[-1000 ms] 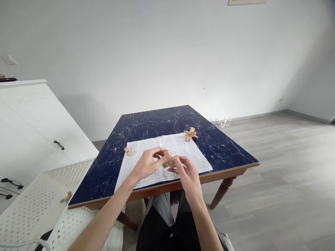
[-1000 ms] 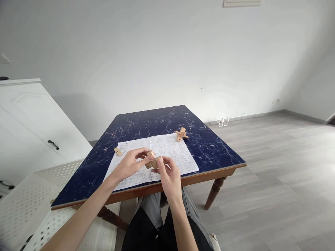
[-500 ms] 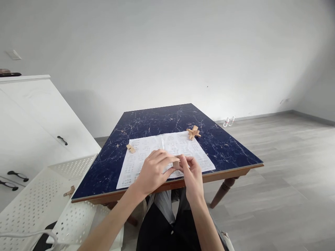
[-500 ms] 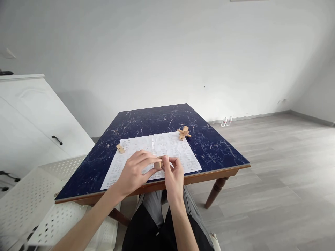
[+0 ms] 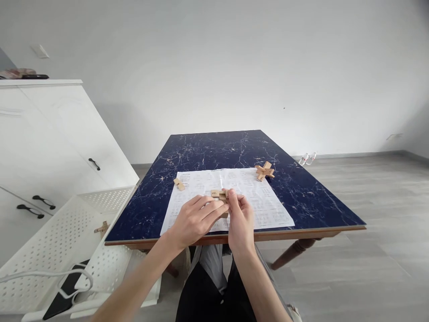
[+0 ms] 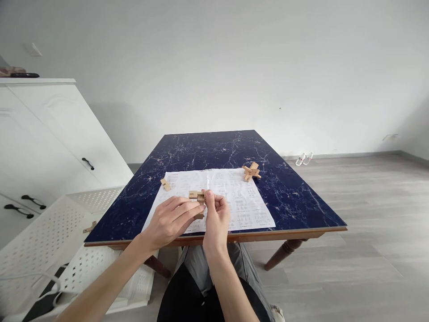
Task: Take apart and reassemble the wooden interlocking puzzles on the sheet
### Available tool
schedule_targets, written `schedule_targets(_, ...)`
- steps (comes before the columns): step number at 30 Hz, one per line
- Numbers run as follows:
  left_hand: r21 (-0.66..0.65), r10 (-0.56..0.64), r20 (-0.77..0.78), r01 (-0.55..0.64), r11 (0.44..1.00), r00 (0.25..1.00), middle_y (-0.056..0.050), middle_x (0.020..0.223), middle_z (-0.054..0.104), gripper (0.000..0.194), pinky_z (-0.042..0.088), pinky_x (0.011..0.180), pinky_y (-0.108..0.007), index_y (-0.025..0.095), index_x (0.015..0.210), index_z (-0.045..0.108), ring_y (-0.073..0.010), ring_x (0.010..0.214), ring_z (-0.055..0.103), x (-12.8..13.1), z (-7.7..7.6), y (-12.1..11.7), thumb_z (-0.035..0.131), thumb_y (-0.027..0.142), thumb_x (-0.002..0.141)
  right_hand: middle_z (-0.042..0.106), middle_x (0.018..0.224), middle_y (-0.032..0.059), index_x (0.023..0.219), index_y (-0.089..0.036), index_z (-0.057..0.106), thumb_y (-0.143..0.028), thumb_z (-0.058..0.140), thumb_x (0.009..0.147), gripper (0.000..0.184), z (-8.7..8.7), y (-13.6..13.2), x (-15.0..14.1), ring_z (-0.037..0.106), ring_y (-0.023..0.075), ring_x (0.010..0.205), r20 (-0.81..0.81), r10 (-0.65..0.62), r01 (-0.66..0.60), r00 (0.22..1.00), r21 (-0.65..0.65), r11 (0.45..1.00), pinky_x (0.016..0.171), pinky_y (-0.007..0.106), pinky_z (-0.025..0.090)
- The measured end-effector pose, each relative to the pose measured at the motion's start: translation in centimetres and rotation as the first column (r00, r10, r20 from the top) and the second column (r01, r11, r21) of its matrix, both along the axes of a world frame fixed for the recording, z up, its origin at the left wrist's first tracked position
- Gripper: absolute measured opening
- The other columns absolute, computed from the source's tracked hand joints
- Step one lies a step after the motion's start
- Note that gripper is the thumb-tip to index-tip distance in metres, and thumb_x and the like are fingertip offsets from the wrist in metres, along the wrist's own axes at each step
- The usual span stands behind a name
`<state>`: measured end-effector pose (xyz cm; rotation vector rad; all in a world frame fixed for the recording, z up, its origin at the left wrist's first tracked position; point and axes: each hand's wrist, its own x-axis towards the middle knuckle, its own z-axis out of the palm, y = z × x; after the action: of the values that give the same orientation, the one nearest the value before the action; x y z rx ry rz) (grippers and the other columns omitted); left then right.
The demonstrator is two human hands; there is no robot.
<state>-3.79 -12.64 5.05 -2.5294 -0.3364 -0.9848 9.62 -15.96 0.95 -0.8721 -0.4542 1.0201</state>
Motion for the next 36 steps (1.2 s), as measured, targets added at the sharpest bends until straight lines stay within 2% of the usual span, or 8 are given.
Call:
schedule_targets(4,-0.012,-0.036,-0.174,0.034,0.999,0.984,-0.007,0.106,0.083,0.018,0.056,0.084,-0.037,0.015,0.12,0.068,-0.0224,0.096,0.076,-2.1,-0.1,0.8,0.058,0.008,0.107,0.081,0.106,0.0093,0.091,-0.022,0.068,-0.059,0.085,0.085,0.041,0.6,1.7,0.9,0.077,0.0276,0.113,0.001,0.001,-0.001,1.0,0.022,1.0,0.106,0.042,0.056)
schedule_targets(7,-0.322,0.104,-0.08,-0.124,0.938,0.991,-0.005,0.105,0.082,0.011,0.056,0.09,-0.036,0.019,0.112,0.072,-0.0224,0.097,0.076,-5.0,-0.4,2.0,0.062,0.024,0.109,0.082,0.11,0.009,0.091,-0.022,0.066,-0.057,0.083,0.088,0.039,1.6,3.9,2.2,0.079,0.0256,0.107,0.164,0.1,-0.111,0.981,0.058,0.992,0.107,0.043,0.058)
schedule_targets(9,-0.577,0.332,0.01,-0.265,0.772,0.943,-0.006,0.105,0.082,0.023,0.057,0.091,-0.036,0.021,0.107,0.074,-0.0237,0.097,0.077,-7.1,-0.6,3.3,0.065,0.042,0.107,0.082,0.111,0.0097,0.093,-0.022,0.066,-0.057,0.078,0.093,0.037,2.2,5.9,2.7,0.08,0.0241,0.102,0.357,0.236,-0.258,0.904,0.015,0.966,0.101,0.041,0.061)
schedule_targets(13,-0.875,0.657,-0.059,-0.356,0.329,0.752,-0.005,0.103,0.085,0.051,0.058,0.083,-0.032,0.022,0.107,0.08,-0.0269,0.092,0.078,-10.7,-1.2,7.0,0.065,0.069,0.094,0.083,0.09,0.0069,0.091,-0.023,0.065,-0.047,0.073,0.099,0.027,2.5,11.2,2.0,0.079,0.021,0.081,0.633,0.463,-0.445,0.62,-0.203,0.872,0.073,0.033,0.064)
schedule_targets(15,-0.894,0.697,-0.099,-0.372,0.252,0.71,-0.007,0.1,0.085,0.059,0.057,0.078,-0.032,0.021,0.102,0.082,-0.0285,0.091,0.079,-11.7,-1.8,8.8,0.059,0.075,0.092,0.081,0.081,0.0049,0.084,-0.023,0.065,-0.038,0.078,0.096,0.023,2.0,13.9,1.0,0.075,0.0195,0.07,0.68,0.507,-0.461,0.53,-0.271,0.845,0.064,0.031,0.06)
schedule_targets(21,-0.866,0.781,-0.171,-0.47,0.173,0.601,-0.009,0.093,0.086,0.053,0.055,0.081,-0.035,0.022,0.084,0.08,-0.033,0.094,0.08,-12.3,-3.1,11.9,0.061,0.071,0.09,0.072,0.059,-0.0021,0.067,-0.024,0.064,-0.027,0.088,0.086,0.031,0.2,19.7,-2.6,0.068,0.0188,0.061,0.803,0.496,-0.422,0.331,-0.344,0.839,0.073,0.032,0.051)
schedule_targets(28,-0.831,0.77,-0.257,-0.54,0.133,0.584,-0.008,0.084,0.085,0.045,0.055,0.077,-0.035,0.024,0.092,0.08,-0.0356,0.096,0.081,-12.4,-3.4,13.2,0.065,0.067,0.09,0.072,0.059,-0.0008,0.067,-0.024,0.071,-0.033,0.092,0.083,0.027,0.0,22.0,-4.7,0.071,0.0213,0.069,0.851,0.462,-0.485,0.251,-0.302,0.821,0.077,0.031,0.049)
schedule_targets(36,-0.871,0.72,-0.228,-0.468,0.15,0.656,-0.002,0.081,0.083,0.049,0.055,0.078,-0.032,0.019,0.125,0.066,-0.023,0.073,0.077,-13.5,-2.7,11.1,0.048,0.059,0.104,0.084,0.095,0.0031,0.093,-0.025,0.082,-0.025,0.082,0.091,0.002,1.2,18.1,1.8,0.074,0.0208,0.074,0.884,0.414,-0.559,0.215,-0.236,0.795,0.07,0.032,0.052)
